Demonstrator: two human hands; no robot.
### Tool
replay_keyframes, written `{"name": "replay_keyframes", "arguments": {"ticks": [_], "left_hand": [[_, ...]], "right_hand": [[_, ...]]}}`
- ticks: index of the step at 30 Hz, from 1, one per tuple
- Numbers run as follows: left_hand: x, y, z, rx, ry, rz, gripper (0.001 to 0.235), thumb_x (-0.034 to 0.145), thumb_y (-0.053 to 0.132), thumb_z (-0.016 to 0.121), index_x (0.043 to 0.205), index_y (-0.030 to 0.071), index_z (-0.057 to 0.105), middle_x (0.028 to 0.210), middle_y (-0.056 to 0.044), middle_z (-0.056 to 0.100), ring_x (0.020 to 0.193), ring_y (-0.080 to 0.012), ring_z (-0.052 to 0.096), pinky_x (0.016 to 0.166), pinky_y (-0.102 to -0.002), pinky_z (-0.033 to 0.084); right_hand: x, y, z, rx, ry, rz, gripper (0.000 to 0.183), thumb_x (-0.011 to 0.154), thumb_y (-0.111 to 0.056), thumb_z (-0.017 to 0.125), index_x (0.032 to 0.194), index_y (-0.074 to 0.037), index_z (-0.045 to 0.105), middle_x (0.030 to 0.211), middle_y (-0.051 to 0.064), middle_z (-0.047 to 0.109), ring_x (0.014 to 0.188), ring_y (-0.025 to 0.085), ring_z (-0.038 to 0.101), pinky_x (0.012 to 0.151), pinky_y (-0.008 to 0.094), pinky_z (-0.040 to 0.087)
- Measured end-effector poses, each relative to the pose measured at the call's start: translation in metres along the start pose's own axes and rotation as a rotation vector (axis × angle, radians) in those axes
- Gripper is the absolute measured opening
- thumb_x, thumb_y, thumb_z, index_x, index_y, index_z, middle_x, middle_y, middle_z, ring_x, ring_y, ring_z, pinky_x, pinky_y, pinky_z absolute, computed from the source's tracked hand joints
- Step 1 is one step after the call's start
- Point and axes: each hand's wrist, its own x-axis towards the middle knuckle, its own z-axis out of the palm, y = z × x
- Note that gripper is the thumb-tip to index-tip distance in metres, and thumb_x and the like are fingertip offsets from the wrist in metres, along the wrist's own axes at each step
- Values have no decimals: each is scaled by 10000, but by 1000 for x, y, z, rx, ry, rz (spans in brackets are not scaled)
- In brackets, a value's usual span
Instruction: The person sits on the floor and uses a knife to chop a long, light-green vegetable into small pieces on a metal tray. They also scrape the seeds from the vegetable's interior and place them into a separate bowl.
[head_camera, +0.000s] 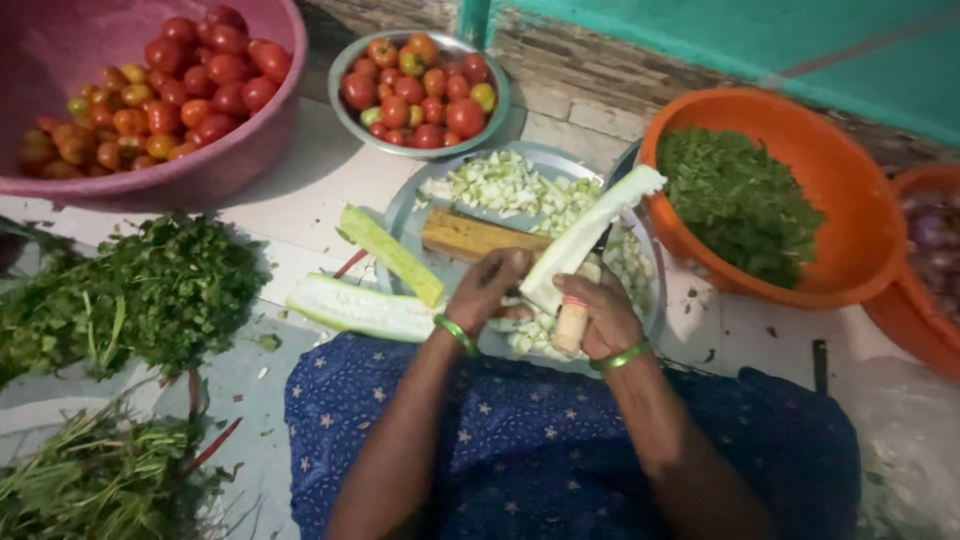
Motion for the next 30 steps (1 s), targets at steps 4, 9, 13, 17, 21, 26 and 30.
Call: {"name": "replay_keyframes", "arguments": {"ticks": [4,9,13,17,21,26,30], "left_hand": [[-25,12,36,-4,-89,47,517,912,251,711,1379,114,539,1131,-23,678,896,-122,700,650,-291,652],[-12,-5,19,73,-26,97,524,875,112,780,1375,65,631,1120,-50,754,855,-112,703,612,-242,577],[10,-25,-14,233,49,248,504,805,21,829,1292,76,709,1064,-64,774,854,-127,697,664,-248,567],[29,-22,-64,392,173,291,402,818,22,782,1214,84,762,1060,-55,782,894,-114,716,752,-262,607],[50,-24,-101,522,373,255,407,784,23,818,1184,74,764,1047,-68,792,912,-129,723,812,-279,582],[70,-35,-126,717,421,204,434,744,113,865,1167,117,768,1019,-97,792,912,-171,741,852,-313,573],[79,-21,-154,1017,366,242,469,674,144,890,1131,128,785,1047,-159,772,944,-277,744,871,-371,571]], "right_hand": [[0,5,4,-50,137,10,412,833,-8,651,1233,-32,553,1022,121,690,844,237,715,659,474,641],[2,25,-15,-180,57,-15,349,883,-18,683,1221,14,601,1004,111,724,824,167,719,654,294,600],[3,54,-57,-328,125,12,364,878,-8,735,1214,-17,595,951,31,673,753,93,630,626,264,548],[5,80,-104,-613,409,35,353,819,-15,782,1127,1,610,790,46,651,586,139,595,495,306,510],[-1,78,-128,-560,497,-4,379,841,-34,748,1179,-6,578,703,68,621,514,163,590,453,320,492],[-15,66,-105,-920,494,-21,414,869,-102,738,1246,-39,579,730,77,671,527,155,630,451,329,515],[-15,62,-91,-1073,435,166,572,889,-165,698,1413,-99,478,768,188,717,600,298,715,542,414,566]]}}
